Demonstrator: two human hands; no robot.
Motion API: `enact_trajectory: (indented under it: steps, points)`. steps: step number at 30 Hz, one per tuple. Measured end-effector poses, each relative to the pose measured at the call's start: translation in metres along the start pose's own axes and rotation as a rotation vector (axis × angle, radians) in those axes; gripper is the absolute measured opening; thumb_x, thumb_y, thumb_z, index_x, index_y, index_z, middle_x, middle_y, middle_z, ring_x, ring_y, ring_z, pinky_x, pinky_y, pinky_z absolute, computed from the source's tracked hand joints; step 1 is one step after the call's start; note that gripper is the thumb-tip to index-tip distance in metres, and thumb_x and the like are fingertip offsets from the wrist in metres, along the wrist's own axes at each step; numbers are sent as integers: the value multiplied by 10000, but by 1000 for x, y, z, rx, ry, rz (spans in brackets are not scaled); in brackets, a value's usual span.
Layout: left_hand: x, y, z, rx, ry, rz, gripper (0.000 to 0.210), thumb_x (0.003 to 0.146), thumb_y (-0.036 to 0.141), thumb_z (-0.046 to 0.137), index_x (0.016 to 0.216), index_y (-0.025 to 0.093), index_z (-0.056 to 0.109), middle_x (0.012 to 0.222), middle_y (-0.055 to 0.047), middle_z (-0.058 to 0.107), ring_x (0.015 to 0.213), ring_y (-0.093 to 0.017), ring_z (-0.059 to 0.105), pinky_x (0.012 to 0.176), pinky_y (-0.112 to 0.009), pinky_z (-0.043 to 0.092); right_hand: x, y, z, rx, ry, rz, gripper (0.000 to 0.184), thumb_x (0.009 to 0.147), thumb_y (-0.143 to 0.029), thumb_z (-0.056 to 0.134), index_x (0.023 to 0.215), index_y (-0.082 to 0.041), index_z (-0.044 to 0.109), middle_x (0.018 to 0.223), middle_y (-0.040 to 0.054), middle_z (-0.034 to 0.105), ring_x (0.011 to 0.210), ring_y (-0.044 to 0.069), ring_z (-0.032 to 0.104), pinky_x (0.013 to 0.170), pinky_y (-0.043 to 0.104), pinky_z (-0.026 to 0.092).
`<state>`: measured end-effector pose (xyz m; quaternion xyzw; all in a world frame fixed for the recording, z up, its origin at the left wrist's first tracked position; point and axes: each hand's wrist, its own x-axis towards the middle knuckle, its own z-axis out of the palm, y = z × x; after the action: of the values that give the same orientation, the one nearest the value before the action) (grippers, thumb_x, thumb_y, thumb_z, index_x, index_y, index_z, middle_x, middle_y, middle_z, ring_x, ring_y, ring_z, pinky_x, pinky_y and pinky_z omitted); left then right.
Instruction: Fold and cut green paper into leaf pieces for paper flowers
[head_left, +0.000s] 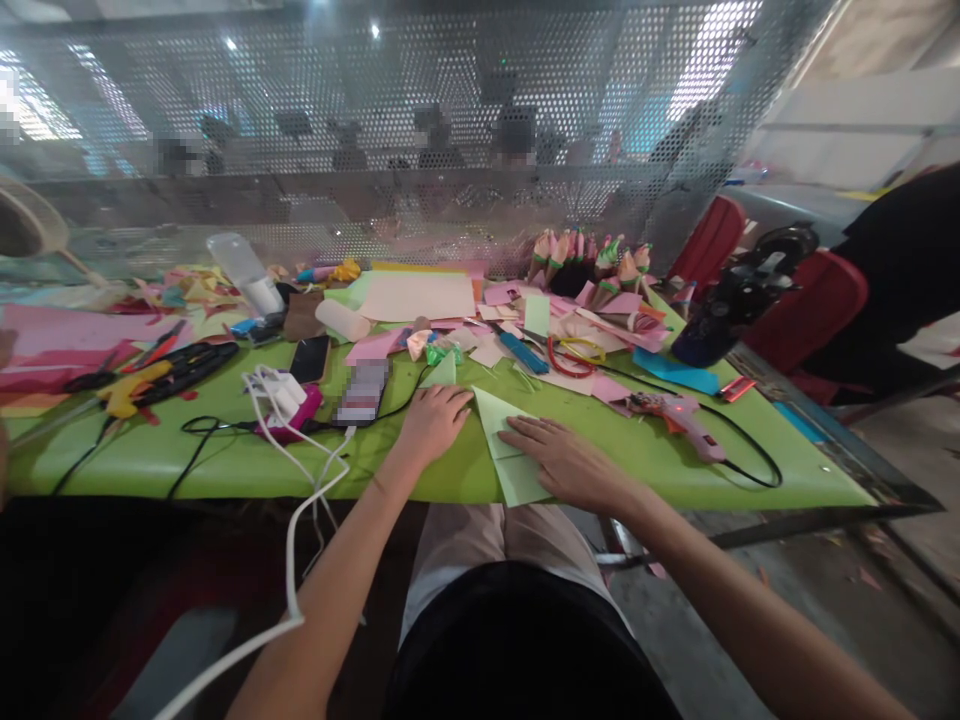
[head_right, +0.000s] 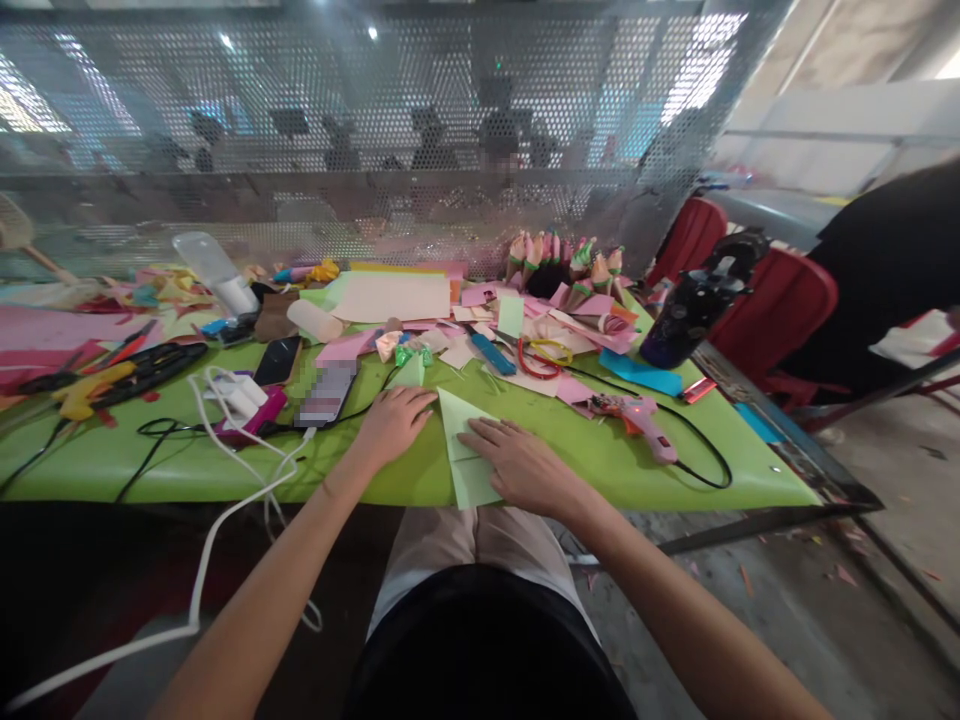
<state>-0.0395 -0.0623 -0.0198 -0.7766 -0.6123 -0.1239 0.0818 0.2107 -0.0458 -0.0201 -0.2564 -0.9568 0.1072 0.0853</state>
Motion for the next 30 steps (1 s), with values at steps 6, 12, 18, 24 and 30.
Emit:
enact_trajectory:
  steps: [6,12,18,24,30]
  points:
    - [4,0,0,40,-24,-14,369,984,319,384,1243,233,632,1245,-89,640,1122,-265,549,915,-420,456,-1,1,1,0,-6,0,767,711,-37,458,1456,-219,430,1548,104,379,1421,239,362,1164,474,297]
    - [7,-4,2,10,-40,-36,370,982,312,387,1243,241,641,1260,-82,629,1148,-273,535,933,-427,464,0,0,-2,8,-15,4,757,702,-39,459,1445,-181,449,1542,115,388,1417,248,367,1168,462,293]
    - [11,-10,4,-58,-16,-65,335,958,306,437,1202,234,656,1225,-77,657,1131,-259,557,971,-420,467,-1,-1,-1,15,-1,4,737,716,-35,452,1437,-190,460,1536,118,398,1418,242,365,1163,477,296]
    - [8,1,-3,-52,20,-69,394,967,242,374,1314,195,554,1333,-105,616,1201,-253,560,985,-415,460,0,0,1,16,-3,-1,772,689,-35,455,1443,-203,444,1539,95,400,1414,243,368,1164,465,292]
    - [7,9,1,17,-124,56,468,993,280,305,1438,226,439,1505,-75,460,1398,-239,400,1132,-506,310,-1,2,3,17,-5,-9,756,698,-46,466,1442,-183,440,1547,119,381,1435,248,330,1169,474,276]
